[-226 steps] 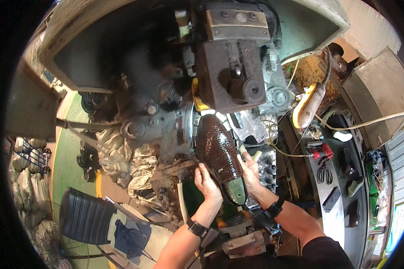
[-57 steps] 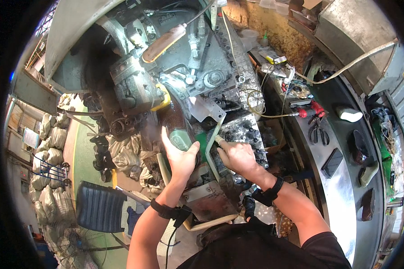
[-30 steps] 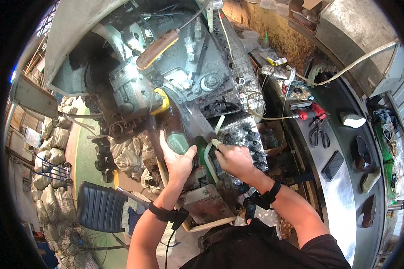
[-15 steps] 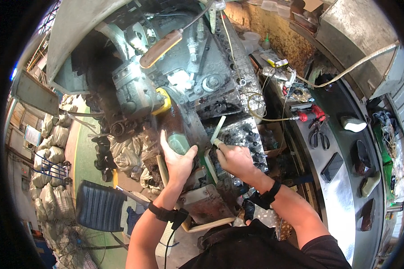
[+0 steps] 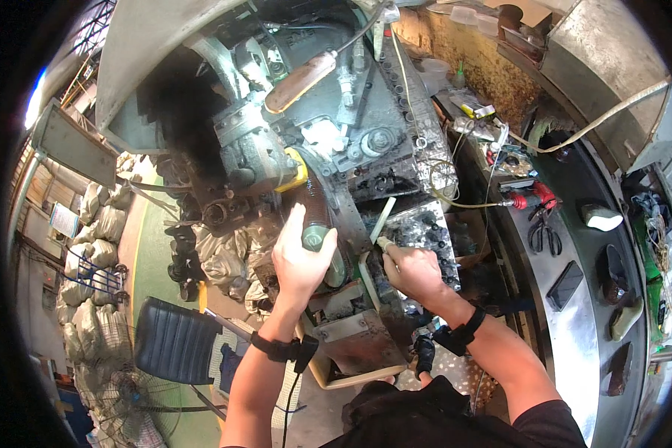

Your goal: Fitting a shoe onto a last and using a pressing machine in a workshop environment.

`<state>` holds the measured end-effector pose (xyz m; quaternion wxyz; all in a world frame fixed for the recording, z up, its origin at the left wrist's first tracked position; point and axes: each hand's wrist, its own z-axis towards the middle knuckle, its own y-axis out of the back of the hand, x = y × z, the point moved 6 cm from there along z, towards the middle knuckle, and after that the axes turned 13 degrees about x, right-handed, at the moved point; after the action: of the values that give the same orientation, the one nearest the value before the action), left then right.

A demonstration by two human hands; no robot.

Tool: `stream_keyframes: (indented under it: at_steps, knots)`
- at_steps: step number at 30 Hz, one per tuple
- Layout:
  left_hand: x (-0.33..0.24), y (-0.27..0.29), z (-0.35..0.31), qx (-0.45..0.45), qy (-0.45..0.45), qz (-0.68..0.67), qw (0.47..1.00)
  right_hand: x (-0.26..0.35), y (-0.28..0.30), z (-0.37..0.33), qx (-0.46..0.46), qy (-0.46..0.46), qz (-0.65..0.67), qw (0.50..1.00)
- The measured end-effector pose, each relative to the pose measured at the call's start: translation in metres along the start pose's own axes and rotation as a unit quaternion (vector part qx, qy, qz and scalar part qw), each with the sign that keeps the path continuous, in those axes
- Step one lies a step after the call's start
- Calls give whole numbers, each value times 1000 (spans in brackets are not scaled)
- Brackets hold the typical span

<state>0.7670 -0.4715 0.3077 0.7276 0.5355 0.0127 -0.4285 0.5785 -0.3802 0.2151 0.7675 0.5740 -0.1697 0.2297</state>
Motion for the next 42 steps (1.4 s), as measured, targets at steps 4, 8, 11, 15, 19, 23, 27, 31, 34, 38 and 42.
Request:
stream_keyframes:
  at_steps: [4, 8, 11, 15, 19, 23, 27, 31, 34, 38, 42]
  knots:
    - [44, 4, -19, 55, 97, -288, 951, 5, 4, -1, 4, -10, -6, 1000]
    - [50, 14, -11, 57, 88, -278, 955, 5, 4, 1, 2, -16, 0, 1000]
    - [35, 7, -7, 55, -1, -141, 988, 2, 2, 2, 0, -20, -1, 1000]
    - [28, 7, -19, 90, 50, -174, 979, 9, 13, 6, -24, -19, 19, 999]
    - [35, 11, -25, 75, -11, -165, 983, 13, 12, 4, -12, -21, -8, 1000]
    - [31, 10, 3, 45, -71, -163, 983, 22, 14, 2, -16, -31, 27, 999]
    - [31, 12, -8, 81, -74, -193, 975, -1, 10, 3, -17, -92, 132, 987]
    - [114, 2, -63, 95, 158, -506, 842, 81, 12, 38, 104, -109, 243, 958]
    - [147, 10, -65, -2, 186, -516, 836, 126, -8, 64, 94, -75, 74, 990]
    - [176, 9, -87, -12, 195, -557, 807, 134, -14, 65, 27, -40, 93, 995]
    - [157, -2, -88, 7, 217, -600, 770, 128, -20, 65, 54, -60, 135, 988]
